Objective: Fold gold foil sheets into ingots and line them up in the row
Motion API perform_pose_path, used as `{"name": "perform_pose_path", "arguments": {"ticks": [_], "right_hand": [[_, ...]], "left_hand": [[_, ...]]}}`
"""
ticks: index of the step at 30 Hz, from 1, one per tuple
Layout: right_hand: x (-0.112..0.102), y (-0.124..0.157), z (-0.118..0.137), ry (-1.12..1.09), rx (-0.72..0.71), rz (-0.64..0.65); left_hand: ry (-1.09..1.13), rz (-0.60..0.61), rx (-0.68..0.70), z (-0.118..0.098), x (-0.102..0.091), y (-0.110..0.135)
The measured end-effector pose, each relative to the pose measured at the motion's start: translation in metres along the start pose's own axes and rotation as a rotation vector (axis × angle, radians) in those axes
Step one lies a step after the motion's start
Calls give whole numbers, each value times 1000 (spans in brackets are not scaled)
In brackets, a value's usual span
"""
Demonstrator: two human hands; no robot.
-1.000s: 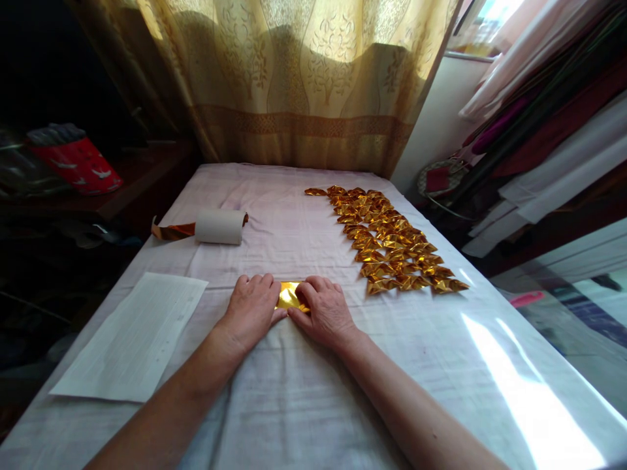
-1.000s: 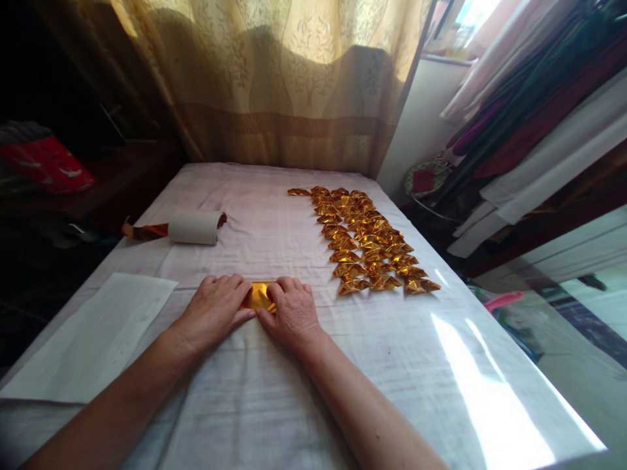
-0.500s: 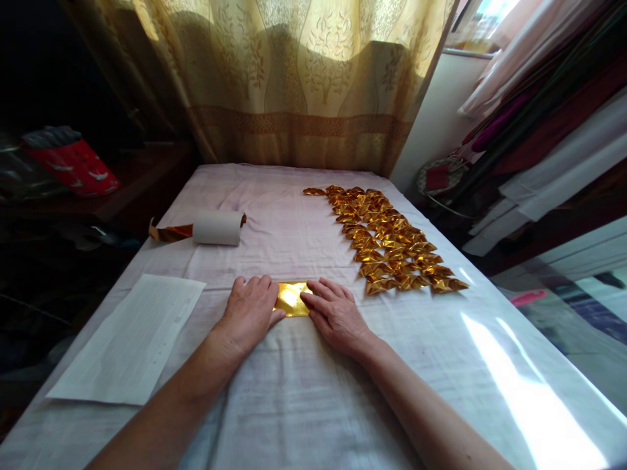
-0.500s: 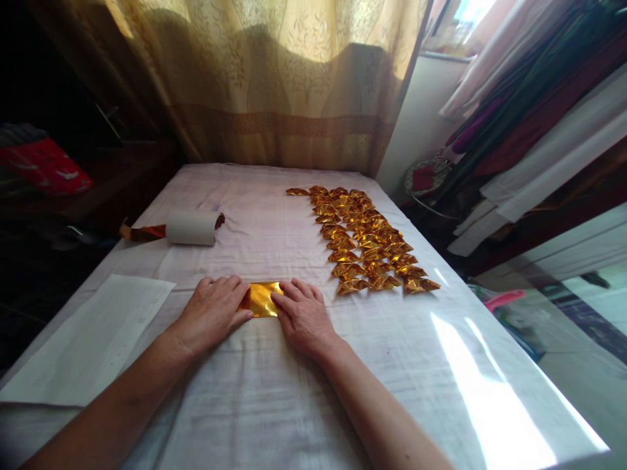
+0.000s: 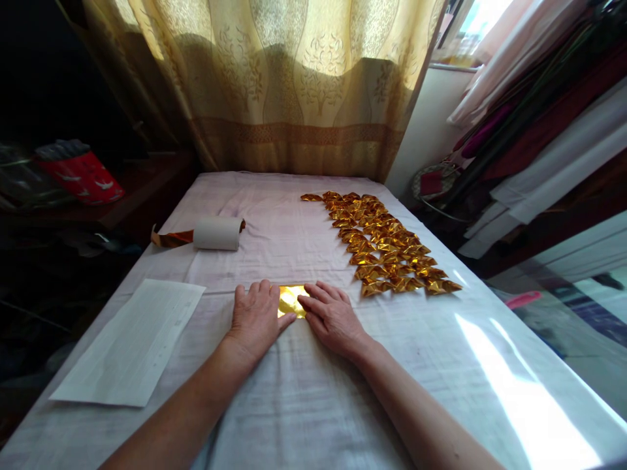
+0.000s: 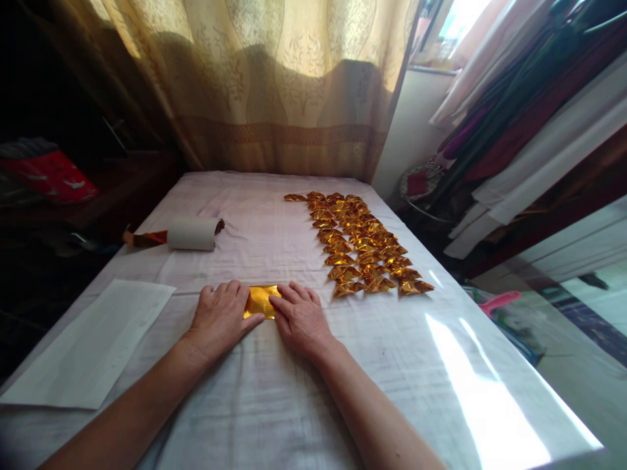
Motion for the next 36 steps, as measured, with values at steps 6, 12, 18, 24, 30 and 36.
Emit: {"name": "perform_pose_path", "arguments": {"ticks": [6, 12, 18, 24, 30, 36], "right_hand": [[0, 0, -1, -18, 1, 16], [2, 0, -3, -24, 1, 12], [1, 0, -2, -29, -17, -1], [-1, 2, -1, 24, -37, -24], [6, -7, 25, 58, -206, 62], [11, -3, 44, 27, -258, 187]], "left_hand": [[180, 54, 59, 25, 1, 3], [256, 172, 102, 43, 7, -1], [318, 179, 143, 54, 16, -2], [305, 36, 64, 46, 12, 2], [275, -10, 85, 42, 9, 2], [227, -60, 117, 39, 10, 5]]}}
Point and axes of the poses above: each hand's wrist, its own y-axis away from the middle knuckle, its own x-axis out of the palm, z = x × y, the point moved 5 cm from there along -y, towards the middle knuckle, and after that the axes turned 8 degrees about -z, right-handed, at the moved point
